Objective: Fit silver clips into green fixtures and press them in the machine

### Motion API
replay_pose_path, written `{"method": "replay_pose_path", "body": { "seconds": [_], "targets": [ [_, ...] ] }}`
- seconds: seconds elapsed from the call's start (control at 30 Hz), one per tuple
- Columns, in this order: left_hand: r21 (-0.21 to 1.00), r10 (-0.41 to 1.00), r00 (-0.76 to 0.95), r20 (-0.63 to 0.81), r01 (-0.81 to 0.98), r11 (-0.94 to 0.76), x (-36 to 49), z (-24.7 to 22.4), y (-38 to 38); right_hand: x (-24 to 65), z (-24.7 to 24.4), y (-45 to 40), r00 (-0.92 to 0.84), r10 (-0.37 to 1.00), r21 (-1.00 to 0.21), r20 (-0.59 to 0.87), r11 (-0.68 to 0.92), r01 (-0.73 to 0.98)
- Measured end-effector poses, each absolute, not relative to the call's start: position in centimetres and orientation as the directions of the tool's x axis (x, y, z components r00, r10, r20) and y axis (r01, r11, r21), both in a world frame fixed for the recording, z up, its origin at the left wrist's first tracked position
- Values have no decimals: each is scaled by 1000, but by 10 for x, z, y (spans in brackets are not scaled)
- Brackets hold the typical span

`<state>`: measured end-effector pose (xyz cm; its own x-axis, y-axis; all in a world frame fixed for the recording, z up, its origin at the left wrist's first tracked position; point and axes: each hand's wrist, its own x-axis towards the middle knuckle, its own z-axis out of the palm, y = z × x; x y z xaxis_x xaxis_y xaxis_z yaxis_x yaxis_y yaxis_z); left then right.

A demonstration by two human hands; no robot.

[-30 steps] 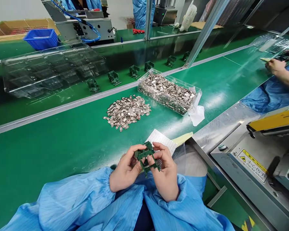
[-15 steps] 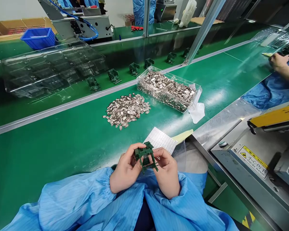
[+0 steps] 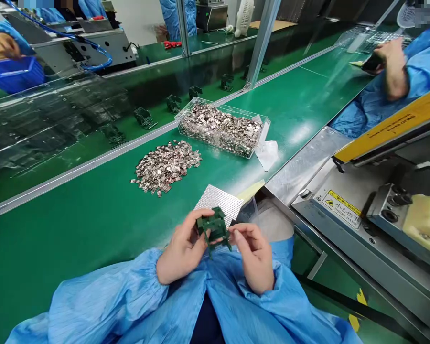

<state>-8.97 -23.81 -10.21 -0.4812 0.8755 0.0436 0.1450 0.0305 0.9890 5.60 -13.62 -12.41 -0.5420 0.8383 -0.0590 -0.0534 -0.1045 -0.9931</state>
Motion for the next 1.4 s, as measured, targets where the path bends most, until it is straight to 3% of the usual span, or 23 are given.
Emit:
{"method": "replay_pose_path", "body": {
  "seconds": [0.1,0.23,0.47,0.73,1.0,1.2,1.3,1.4],
  "targets": [
    [985,818,-559,135,162,-52,-102,-104,-204,73,-148,-121,-502,854,-990,-141,-125,65],
    [982,836,-517,182,139,-128,-109,-117,-160,66,-169,-110,-648,739,-983,-184,-148,110],
    [985,870,-486,78,-95,-141,-105,-132,-146,35,-177,-101,-654,754,-998,-59,-43,41],
    [979,897,-441,-20,-190,-71,-107,-125,-147,48,-193,-96,-685,720,-974,109,214,71],
    [956,900,-434,-49,-280,-83,-109,-125,-147,58,-192,-81,-791,612,-914,5,323,244],
    [964,885,-462,59,-205,-171,-108,-125,-153,78,-147,-71,-737,676,-859,-4,375,349],
    [983,887,-450,108,-83,-162,-106,-124,-158,78,-115,-71,-690,720,-890,77,362,278],
    [986,883,-440,165,66,-152,-105,-123,-162,63,-98,-73,-631,735,-901,248,415,130]
  ]
}}
